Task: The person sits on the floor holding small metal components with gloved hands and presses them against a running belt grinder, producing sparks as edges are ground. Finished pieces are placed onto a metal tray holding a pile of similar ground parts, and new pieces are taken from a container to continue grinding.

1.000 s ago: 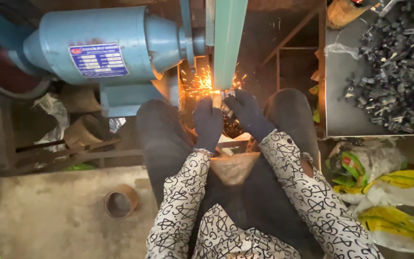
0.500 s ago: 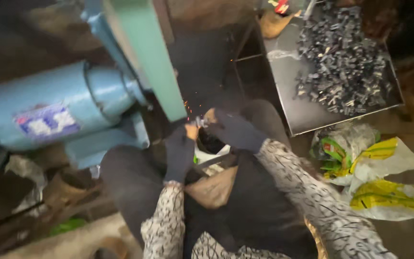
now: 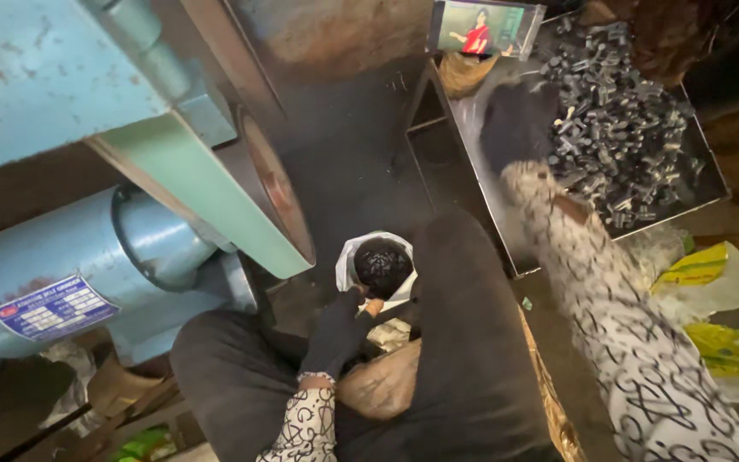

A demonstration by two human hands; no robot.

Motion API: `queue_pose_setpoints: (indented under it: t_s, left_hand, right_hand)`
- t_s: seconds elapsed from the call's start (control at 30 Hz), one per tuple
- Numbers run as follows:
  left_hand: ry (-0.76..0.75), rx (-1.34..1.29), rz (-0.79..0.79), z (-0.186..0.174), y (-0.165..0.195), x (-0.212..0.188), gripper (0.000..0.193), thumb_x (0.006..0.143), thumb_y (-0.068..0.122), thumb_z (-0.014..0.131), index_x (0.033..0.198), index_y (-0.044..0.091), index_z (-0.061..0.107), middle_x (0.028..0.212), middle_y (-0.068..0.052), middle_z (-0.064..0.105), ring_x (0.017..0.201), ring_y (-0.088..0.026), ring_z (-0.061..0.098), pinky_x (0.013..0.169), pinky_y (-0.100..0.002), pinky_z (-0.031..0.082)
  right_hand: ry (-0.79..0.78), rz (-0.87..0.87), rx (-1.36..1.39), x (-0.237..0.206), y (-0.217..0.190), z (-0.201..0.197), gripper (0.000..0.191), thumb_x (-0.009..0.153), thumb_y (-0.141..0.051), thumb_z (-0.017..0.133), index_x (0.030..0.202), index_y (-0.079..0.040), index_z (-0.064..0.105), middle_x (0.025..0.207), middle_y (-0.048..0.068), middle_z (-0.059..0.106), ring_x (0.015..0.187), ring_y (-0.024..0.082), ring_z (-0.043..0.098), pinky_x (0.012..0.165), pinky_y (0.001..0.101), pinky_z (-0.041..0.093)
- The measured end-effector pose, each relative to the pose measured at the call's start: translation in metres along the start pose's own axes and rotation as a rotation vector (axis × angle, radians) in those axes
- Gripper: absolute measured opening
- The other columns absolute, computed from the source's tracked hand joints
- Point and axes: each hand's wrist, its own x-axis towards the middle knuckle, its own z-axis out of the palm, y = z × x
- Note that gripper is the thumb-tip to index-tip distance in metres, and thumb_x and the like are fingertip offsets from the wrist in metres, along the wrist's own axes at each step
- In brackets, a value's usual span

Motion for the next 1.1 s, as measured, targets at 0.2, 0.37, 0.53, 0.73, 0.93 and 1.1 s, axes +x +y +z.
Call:
queue_pose_setpoints:
  t_s: [0.2,0.37,0.53,0.73,0.93,1.1]
  left_hand:
    - [0.010,0.118,0.053,-0.008,0.009,-0.009,0.048,0.093,0.046,0.064,0.124,0.010,0.066,0.118,-0.017,0.071,0.112,-0.036,0.067,0.093,-0.045,0.050]
    - [0.092,0.093,0.126,-0.014,0.024,-0.019,0.047,0.092,0.046,0.064,0.122,0.010,0.071,0.113,-0.017,0.073,0.103,-0.034,0.069,0.087,-0.045,0.053]
    - [0.165,-0.752,-0.066,-0.010,0.019,-0.012,0.043,0.104,0.042,0.053,0.122,0.007,0.069,0.094,-0.007,0.067,0.083,-0.016,0.064,0.075,-0.034,0.054]
    - [0.607,-0.878,0.101,-0.013,-0.018,-0.021,0.027,0.101,0.016,0.061,0.120,0.000,0.069,0.102,-0.007,0.074,0.086,-0.013,0.067,0.076,-0.027,0.055]
    - [0.484,-0.980,0.078,-0.017,-0.011,-0.040,0.024,0.101,0.012,0.063,0.122,0.001,0.069,0.098,-0.007,0.072,0.079,-0.011,0.062,0.069,-0.027,0.051]
    - [0.501,-1.075,0.091,-0.027,0.006,-0.043,0.023,0.102,0.013,0.059,0.122,0.001,0.064,0.094,-0.003,0.069,0.075,-0.009,0.059,0.067,-0.028,0.053]
  right_hand:
    - [-0.100,0.044,0.113,-0.046,-0.023,-0.020,0.016,0.088,-0.021,0.064,0.099,-0.011,0.069,0.096,0.019,0.067,0.084,0.041,0.067,0.071,0.0561,0.051]
    - [0.315,0.102,0.247,-0.052,-0.055,-0.041,0.028,0.086,-0.026,0.068,0.105,-0.005,0.065,0.090,0.018,0.067,0.077,0.041,0.066,0.064,0.0534,0.050]
    - [0.028,-0.294,0.165,-0.137,-0.188,-0.069,0.011,0.090,-0.015,0.067,0.098,-0.007,0.065,0.091,0.015,0.067,0.086,0.031,0.068,0.073,0.0454,0.053]
    - [-0.123,-0.374,1.135,-0.192,-0.227,-0.069,0.036,0.079,-0.013,0.074,0.113,-0.003,0.065,0.103,0.012,0.070,0.092,0.027,0.069,0.078,0.0386,0.054]
    - [-0.913,-0.049,1.562,-0.194,-0.231,-0.062,0.019,0.102,-0.018,0.062,0.101,-0.001,0.071,0.085,0.005,0.072,0.076,0.014,0.067,0.066,0.0308,0.052]
    - [-0.655,-0.166,1.514,-0.185,-0.249,-0.060,0.021,0.103,-0.017,0.057,0.100,-0.001,0.070,0.088,0.004,0.074,0.078,0.007,0.066,0.066,0.0265,0.053]
